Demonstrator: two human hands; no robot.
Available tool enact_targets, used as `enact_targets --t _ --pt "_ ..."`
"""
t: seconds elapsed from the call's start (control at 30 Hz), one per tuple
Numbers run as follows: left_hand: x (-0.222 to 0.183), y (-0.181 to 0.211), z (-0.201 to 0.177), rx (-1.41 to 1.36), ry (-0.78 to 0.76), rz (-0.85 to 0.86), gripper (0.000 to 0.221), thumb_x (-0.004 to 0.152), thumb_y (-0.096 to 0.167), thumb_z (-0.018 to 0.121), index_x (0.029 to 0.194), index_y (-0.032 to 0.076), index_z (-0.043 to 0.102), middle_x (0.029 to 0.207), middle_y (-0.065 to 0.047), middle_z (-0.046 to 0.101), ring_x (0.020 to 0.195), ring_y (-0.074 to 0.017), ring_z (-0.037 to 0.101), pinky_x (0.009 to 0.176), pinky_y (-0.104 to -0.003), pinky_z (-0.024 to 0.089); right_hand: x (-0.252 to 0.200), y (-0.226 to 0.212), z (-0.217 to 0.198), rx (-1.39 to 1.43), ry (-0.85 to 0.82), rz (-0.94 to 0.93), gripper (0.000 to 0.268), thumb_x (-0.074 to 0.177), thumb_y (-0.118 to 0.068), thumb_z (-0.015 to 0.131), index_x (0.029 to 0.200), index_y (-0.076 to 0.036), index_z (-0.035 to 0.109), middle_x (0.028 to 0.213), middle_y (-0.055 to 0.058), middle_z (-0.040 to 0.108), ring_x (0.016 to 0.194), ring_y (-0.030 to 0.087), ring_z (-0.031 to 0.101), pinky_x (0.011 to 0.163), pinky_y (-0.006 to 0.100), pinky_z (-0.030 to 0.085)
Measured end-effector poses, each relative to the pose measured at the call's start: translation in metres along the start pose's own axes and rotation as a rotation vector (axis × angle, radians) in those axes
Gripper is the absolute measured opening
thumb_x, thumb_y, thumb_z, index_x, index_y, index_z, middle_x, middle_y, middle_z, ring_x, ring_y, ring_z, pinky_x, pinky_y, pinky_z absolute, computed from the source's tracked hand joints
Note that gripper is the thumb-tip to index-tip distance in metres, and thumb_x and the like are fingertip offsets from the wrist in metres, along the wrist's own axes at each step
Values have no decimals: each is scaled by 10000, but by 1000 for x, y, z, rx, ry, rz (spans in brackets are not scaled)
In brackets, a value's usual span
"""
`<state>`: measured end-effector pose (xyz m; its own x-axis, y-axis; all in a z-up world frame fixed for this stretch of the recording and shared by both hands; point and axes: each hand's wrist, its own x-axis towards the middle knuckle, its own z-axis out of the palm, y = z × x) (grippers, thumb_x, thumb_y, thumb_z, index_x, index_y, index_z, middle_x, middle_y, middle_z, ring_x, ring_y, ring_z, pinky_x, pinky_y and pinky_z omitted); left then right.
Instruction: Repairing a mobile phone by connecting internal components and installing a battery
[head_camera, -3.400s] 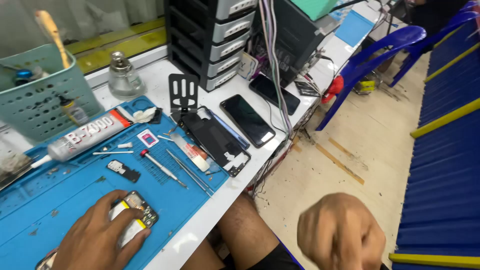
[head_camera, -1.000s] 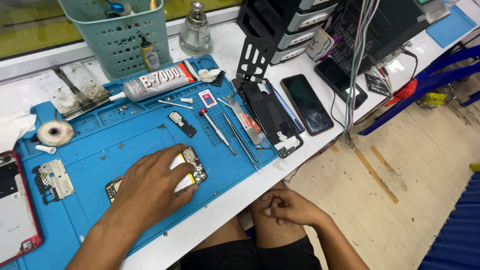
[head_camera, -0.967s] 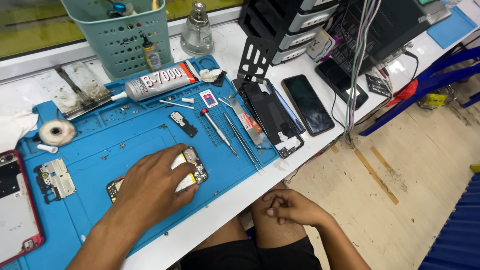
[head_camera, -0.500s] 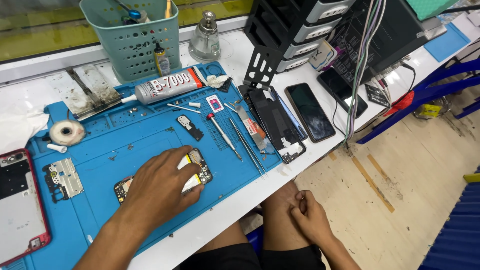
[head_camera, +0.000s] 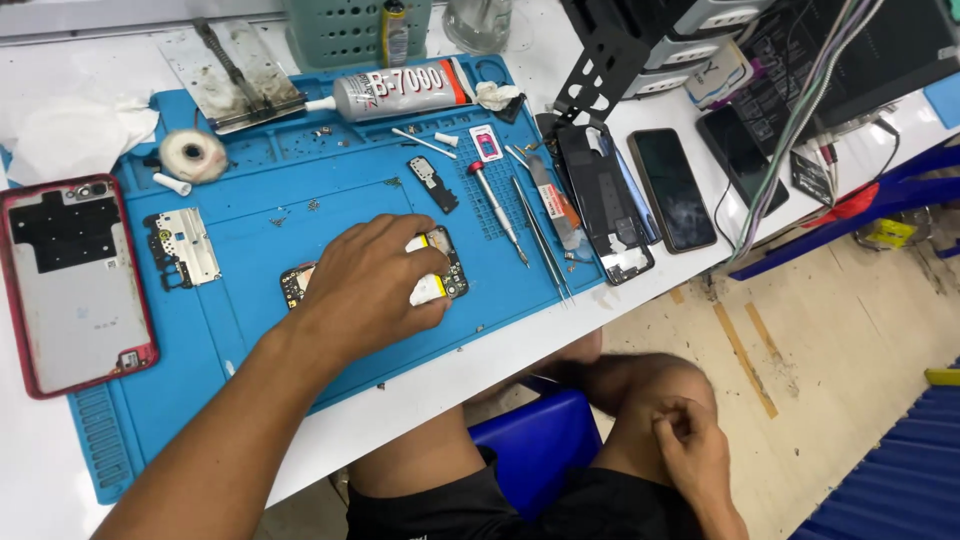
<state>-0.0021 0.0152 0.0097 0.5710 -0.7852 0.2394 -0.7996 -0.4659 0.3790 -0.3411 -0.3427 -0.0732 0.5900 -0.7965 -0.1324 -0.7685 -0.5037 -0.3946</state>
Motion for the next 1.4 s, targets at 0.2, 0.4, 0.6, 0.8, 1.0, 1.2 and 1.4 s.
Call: enact_targets --t 0.2,0.4,0.6,0.8,1.0,1.2,1.4 --pt "-1 0 -2 2 33 48 350 780 404 801 1077 219 783 1374 -109 618 1178 -358 592 856 -538 521 -1 9 54 201 -244 -76 331 824 -104 685 1151 -117 735 995 63 834 946 160 763 960 241 535" --pt "0 -1 -7 -50 -41 15 348 831 429 738 1119 236 770 1434 -98 582 1320 -346 519 955 -548 474 -12 24 124 -61 -320 -233 548 735 -339 788 1235 -143 679 1160 173 692 1115 316 626 1070 379 422" --pt "2 -2 0 -31 -3 -13 385 786 468 760 1109 259 774 1392 -67 617 1266 -311 563 963 -508 493 3 -68 99 -905 -649 -147 449 888 -318 465 1300 -233 623 1259 163 669 1334 396 506 1199 718 -90" --pt "1 -4 1 -29 3 -3 394 793 465 755 1122 247 770 1400 -78 608 1263 -316 555 949 -512 489 37 -88 128 -1412 -977 34 510 1041 -312 458 1496 -92 530 1515 159 542 1333 501 481 856 645 399" --pt "-1 -2 -4 -54 -27 -7 393 829 437 750 1150 212 758 1391 -104 599 1292 -335 534 982 -537 467 54 -77 174 -1597 -1060 -34 550 1022 -384 426 1510 -150 524 1498 141 550 1383 406 483 1080 664 301" --pt "-1 -3 -3 -46 -7 9 392 818 427 769 1139 203 760 1398 -119 594 1286 -343 536 973 -542 478 60 -73 196 -1602 -1021 -21 601 985 -412 483 1513 -127 513 1512 150 528 1406 413 455 1086 665 323" --pt "-1 -3 -4 -50 -1 17 390 813 424 769 1130 196 758 1401 -124 588 1278 -346 534 969 -540 476 64 -64 212 -1615 -993 -7 661 949 -441 539 1517 -105 502 1526 160 505 1428 420 427 1091 665 345"
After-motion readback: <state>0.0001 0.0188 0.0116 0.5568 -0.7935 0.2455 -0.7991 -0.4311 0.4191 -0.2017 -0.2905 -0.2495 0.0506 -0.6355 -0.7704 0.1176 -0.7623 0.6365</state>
